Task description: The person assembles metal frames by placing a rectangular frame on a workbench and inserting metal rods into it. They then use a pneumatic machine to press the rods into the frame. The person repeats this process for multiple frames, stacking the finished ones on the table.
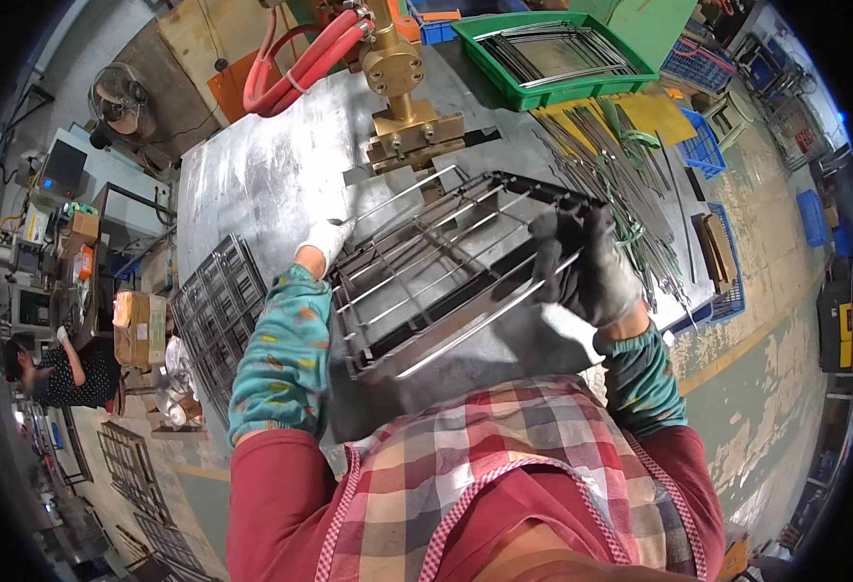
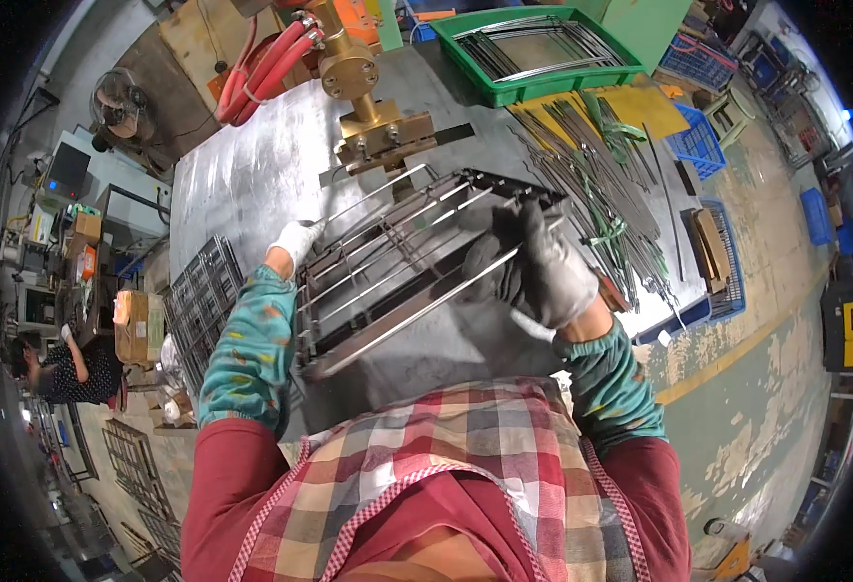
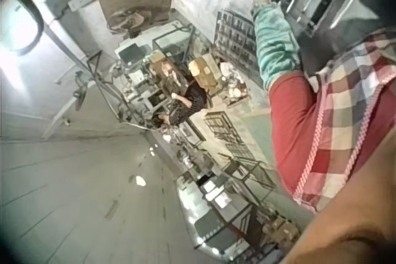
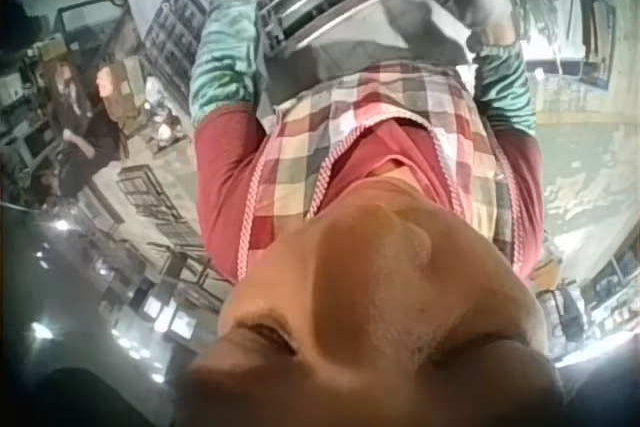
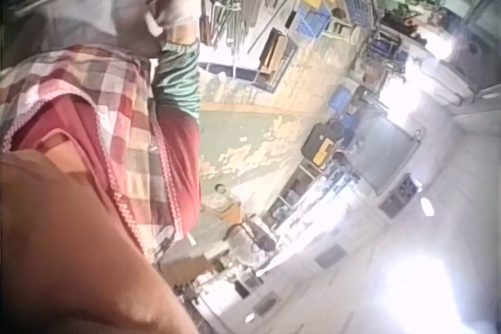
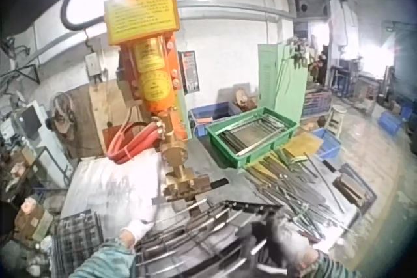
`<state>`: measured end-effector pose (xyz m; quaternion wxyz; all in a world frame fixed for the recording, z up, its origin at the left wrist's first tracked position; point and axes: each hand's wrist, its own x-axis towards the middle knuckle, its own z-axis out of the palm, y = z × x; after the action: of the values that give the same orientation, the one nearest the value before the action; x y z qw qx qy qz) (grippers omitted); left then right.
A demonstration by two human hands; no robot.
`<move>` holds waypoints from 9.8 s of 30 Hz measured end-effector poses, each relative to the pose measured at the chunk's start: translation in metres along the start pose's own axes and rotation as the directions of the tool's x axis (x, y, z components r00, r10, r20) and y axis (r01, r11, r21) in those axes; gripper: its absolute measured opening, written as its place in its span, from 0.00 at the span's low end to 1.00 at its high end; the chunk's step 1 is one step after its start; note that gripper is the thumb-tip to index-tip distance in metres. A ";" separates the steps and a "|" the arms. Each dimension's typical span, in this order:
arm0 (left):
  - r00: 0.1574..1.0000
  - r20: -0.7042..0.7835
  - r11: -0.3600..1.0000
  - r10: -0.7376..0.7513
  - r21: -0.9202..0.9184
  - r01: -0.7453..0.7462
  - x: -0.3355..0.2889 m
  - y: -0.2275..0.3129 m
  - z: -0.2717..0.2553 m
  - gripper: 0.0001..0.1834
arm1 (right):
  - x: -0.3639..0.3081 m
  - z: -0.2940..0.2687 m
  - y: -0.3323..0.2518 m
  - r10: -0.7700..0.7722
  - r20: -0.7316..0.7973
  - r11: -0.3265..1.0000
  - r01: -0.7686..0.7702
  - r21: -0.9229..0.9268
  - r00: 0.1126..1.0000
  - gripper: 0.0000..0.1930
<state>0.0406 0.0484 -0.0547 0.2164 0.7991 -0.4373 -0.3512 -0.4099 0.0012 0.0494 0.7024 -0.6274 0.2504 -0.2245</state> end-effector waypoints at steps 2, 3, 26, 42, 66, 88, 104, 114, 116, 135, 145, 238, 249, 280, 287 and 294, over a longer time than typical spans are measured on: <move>0.998 -0.066 0.994 0.003 -0.108 -0.010 -0.026 -0.008 0.009 0.25 | -0.003 0.004 -0.008 0.165 -0.219 0.973 -0.122 0.196 0.962 0.33; 0.994 -0.043 0.982 -0.096 -0.168 0.087 -0.047 -0.002 0.008 0.25 | -0.001 0.021 -0.031 0.249 -0.269 0.922 -0.143 0.360 0.930 0.28; 0.808 -0.554 0.916 0.200 -0.187 -0.355 -0.266 -0.036 0.047 0.17 | -0.063 -0.025 0.068 -0.257 -0.671 -0.063 -0.705 -0.707 0.696 0.10; 0.883 -0.193 0.855 0.428 0.402 -0.327 -0.137 0.101 0.048 0.26 | -0.159 0.048 -0.037 0.131 -0.284 0.450 -0.313 -0.836 0.950 0.12; 0.841 -0.148 0.684 0.520 0.662 -0.306 -0.071 0.080 0.090 0.26 | -0.182 0.030 0.024 0.221 -0.412 0.219 -0.457 -0.862 0.884 0.13; 0.834 -0.199 0.839 0.514 0.317 -0.442 -0.108 0.107 0.084 0.25 | -0.236 -0.012 0.213 -0.064 -0.899 0.893 -0.377 -0.245 0.433 0.07; 0.871 0.080 0.778 0.485 0.414 -0.472 -0.131 0.122 0.142 0.30 | 0.029 0.044 0.076 -0.031 -0.737 0.444 -0.651 -0.616 0.675 0.20; 0.793 -0.397 0.526 0.462 -0.597 -0.606 -0.164 0.150 0.034 0.13 | 0.039 0.033 0.078 -0.083 -0.758 0.455 -0.652 -0.607 0.647 0.19; 0.702 -0.495 0.517 0.511 -0.476 -0.712 -0.183 0.157 0.001 0.13 | 0.035 0.011 0.095 -0.086 -0.755 0.454 -0.649 -0.610 0.650 0.19; 0.960 -0.278 0.749 -0.014 0.633 0.194 -0.225 -0.050 -0.122 0.28 | 0.034 0.006 0.105 -0.192 -0.679 0.549 -0.496 -0.672 0.708 0.17; 0.948 -0.318 0.782 -0.001 0.591 0.199 -0.208 -0.073 -0.133 0.31 | 0.039 -0.006 0.114 -0.155 -0.702 0.515 -0.549 -0.658 0.695 0.22; 0.745 -0.633 0.977 -0.209 -0.162 0.137 -0.132 -0.012 0.066 0.16 | 0.353 -0.199 -0.013 0.065 -0.272 0.041 -0.275 -0.961 0.960 0.14; 0.765 -0.601 0.966 -0.232 -0.233 0.109 -0.127 -0.005 0.062 0.12 | 0.307 -0.216 -0.042 0.238 -0.176 0.234 -0.232 -0.944 0.955 0.28; 0.773 -0.614 0.987 -0.158 -0.087 0.133 -0.131 0.015 0.060 0.18 | 0.153 -0.330 -0.181 -0.311 -0.722 0.853 0.517 0.074 0.617 0.12; 0.833 -0.524 0.982 -0.180 -0.145 0.121 -0.115 -0.028 0.063 0.21 | 0.106 -0.190 -0.113 -0.157 -0.361 0.983 0.182 0.035 0.919 0.12; 0.847 -0.496 0.969 -0.189 -0.232 0.080 -0.119 -0.007 0.063 0.23 | 0.139 -0.062 -0.054 0.280 -0.051 0.930 -0.284 -0.233 0.959 0.16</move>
<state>-0.0468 0.1507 -0.0564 0.3801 0.8664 -0.2682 -0.1817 -0.3422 -0.1403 0.0883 0.6449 -0.6626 0.3689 -0.0949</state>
